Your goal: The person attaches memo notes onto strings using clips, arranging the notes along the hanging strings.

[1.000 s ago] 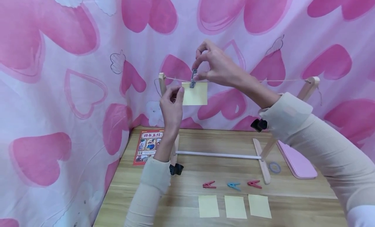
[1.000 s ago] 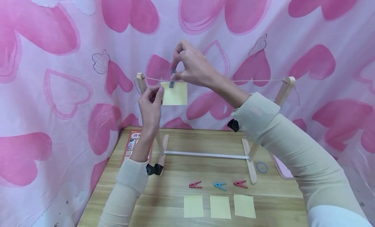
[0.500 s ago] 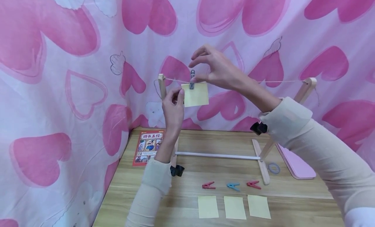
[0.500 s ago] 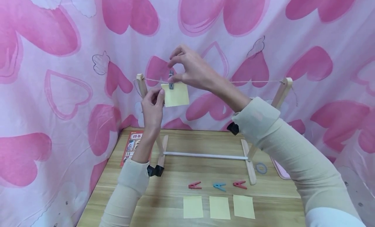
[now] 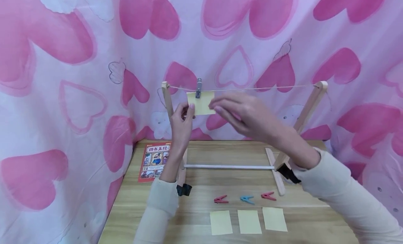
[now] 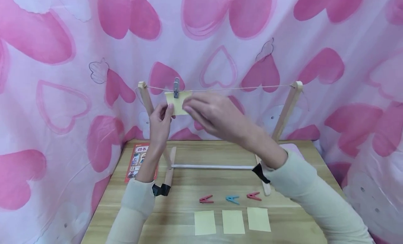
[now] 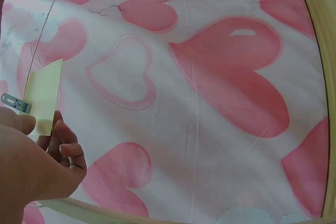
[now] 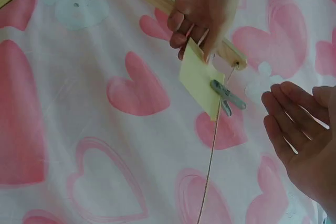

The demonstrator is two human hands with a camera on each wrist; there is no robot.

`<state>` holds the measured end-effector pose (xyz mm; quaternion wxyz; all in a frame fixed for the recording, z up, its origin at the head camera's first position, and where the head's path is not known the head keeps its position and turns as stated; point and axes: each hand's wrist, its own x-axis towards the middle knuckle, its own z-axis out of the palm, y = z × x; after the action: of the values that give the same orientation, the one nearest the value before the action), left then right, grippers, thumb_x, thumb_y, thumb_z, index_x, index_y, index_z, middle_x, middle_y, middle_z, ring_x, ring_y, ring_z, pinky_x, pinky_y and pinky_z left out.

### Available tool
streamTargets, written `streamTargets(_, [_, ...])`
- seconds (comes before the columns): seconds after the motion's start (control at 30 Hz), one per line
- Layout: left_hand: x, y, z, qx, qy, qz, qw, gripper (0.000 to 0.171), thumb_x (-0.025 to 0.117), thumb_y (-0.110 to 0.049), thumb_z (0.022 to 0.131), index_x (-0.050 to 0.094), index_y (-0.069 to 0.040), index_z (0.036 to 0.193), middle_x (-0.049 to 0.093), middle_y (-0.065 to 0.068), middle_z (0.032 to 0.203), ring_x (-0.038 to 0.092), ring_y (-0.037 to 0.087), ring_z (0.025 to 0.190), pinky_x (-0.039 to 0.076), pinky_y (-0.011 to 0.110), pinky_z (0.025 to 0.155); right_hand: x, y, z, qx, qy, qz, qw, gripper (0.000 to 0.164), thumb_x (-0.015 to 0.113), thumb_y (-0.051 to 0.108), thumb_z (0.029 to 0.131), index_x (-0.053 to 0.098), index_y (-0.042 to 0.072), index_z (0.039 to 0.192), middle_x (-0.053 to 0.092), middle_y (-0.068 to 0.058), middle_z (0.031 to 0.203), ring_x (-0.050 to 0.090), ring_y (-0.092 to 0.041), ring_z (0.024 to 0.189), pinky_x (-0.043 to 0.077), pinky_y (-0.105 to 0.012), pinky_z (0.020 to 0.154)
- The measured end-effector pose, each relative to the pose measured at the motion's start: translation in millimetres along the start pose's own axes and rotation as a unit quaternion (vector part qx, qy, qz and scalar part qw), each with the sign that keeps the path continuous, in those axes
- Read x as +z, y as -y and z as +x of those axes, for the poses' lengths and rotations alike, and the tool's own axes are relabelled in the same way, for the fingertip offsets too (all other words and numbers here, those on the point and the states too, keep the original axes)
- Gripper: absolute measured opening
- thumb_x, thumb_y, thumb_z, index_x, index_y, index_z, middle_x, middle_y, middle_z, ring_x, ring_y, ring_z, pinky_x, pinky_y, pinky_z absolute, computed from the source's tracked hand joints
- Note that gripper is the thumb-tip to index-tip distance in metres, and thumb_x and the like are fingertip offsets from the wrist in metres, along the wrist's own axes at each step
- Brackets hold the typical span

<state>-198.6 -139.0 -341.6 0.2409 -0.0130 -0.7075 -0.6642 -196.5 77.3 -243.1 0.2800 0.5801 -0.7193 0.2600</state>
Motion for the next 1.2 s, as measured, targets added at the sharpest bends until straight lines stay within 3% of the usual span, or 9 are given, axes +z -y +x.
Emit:
streamTargets(0.17, [-11.1,6.1,-3.8,-0.006,0.039,-0.005,0.9992,0.031,0.054,-0.019,0.117,0.063,0.003,0.137,0.07,0.024,0.111,0.067,0.012,0.09,0.052,0.02,0.079,13,13,-32,-0.022,0.013,-0.044,0.999,0.051,0.041,0.032,0.12,0.077,-0.005,0.125,0.078,-0.017,0.126,0.074,-0.035,0.116,0.062,-0.052,0.1])
streamTargets(0.3, [-28.3,12.3,-14.1,-0.034,0.067,0.0,0.9972,0.035,0.047,-0.023,0.12,0.059,0.002,0.141,0.073,0.024,0.123,0.077,0.026,0.105,0.062,0.033,0.094,22,18,-51,-0.029,0.017,-0.056,0.998,0.049,0.04,0.029,0.121,0.075,-0.004,0.129,0.076,-0.018,0.131,0.073,-0.034,0.121,0.059,-0.054,0.103])
streamTargets(0.4, [-44.5,25.6,-30.7,-0.047,0.1,0.053,0.9924,0.039,0.045,-0.026,0.12,0.061,0.003,0.142,0.074,0.023,0.13,0.076,0.037,0.118,0.06,0.046,0.106,27,20,-63,-0.023,0.015,-0.067,0.997,0.049,0.04,0.029,0.121,0.074,-0.005,0.13,0.076,-0.018,0.132,0.072,-0.036,0.124,0.058,-0.057,0.105])
streamTargets(0.5, [-59.7,45.7,-57.7,-0.039,0.142,0.161,0.9759,0.04,0.046,-0.025,0.12,0.065,0.002,0.142,0.075,0.026,0.118,0.076,0.044,0.105,0.062,0.051,0.099,31,21,-74,-0.007,0.013,-0.07,0.997,0.05,0.039,0.03,0.121,0.074,-0.005,0.13,0.076,-0.017,0.132,0.071,-0.038,0.124,0.059,-0.059,0.104])
streamTargets(0.67, [-74.5,82.2,-108.4,-0.02,0.186,0.311,0.9318,0.038,0.05,-0.012,0.117,0.06,0.004,0.15,0.067,0.03,0.141,0.068,0.049,0.127,0.056,0.058,0.109,41,23,-95,0.018,0.021,-0.076,0.997,0.051,0.037,0.031,0.121,0.071,-0.004,0.137,0.073,-0.018,0.14,0.067,-0.039,0.131,0.052,-0.057,0.114])
streamTargets(0.73, [-77.5,94.4,-123.5,-0.011,0.197,0.35,0.9156,0.042,0.054,-0.01,0.115,0.055,0.005,0.155,0.049,0.028,0.165,0.048,0.048,0.152,0.042,0.061,0.123,46,23,-104,0.037,0.036,-0.078,0.996,0.054,0.036,0.035,0.121,0.068,-0.003,0.142,0.068,-0.019,0.147,0.061,-0.04,0.14,0.04,-0.055,0.127])
streamTargets(0.87, [-79.3,112.7,-143.6,-0.004,0.224,0.402,0.8877,0.06,0.063,-0.02,0.112,0.044,0.005,0.163,0.027,0.028,0.177,0.024,0.05,0.164,0.023,0.068,0.13,59,23,-126,0.082,0.071,-0.078,0.991,0.065,0.038,0.051,0.119,0.06,0.001,0.153,0.059,-0.019,0.159,0.046,-0.042,0.154,0.017,-0.056,0.137])
streamTargets(1.07, [-76.0,134.3,-169.8,-0.007,0.251,0.407,0.8784,0.089,0.082,-0.035,0.099,0.037,0.002,0.167,0.014,0.031,0.179,0.014,0.056,0.164,0.009,0.079,0.128,79,22,-159,0.121,0.09,-0.074,0.986,0.074,0.05,0.059,0.112,0.055,0.001,0.158,0.056,-0.021,0.162,0.036,-0.042,0.162,0.012,-0.058,0.138])
streamTargets(1.2, [-71.7,149.4,-194.2,-0.031,0.274,0.393,0.8772,0.099,0.086,-0.041,0.093,0.037,0.005,0.166,0.014,0.036,0.177,0.015,0.06,0.162,0.009,0.081,0.126,93,24,-179,0.133,0.09,-0.076,0.984,0.079,0.043,0.063,0.112,0.055,0.0,0.157,0.051,-0.023,0.165,0.026,-0.04,0.167,0.01,-0.059,0.138])
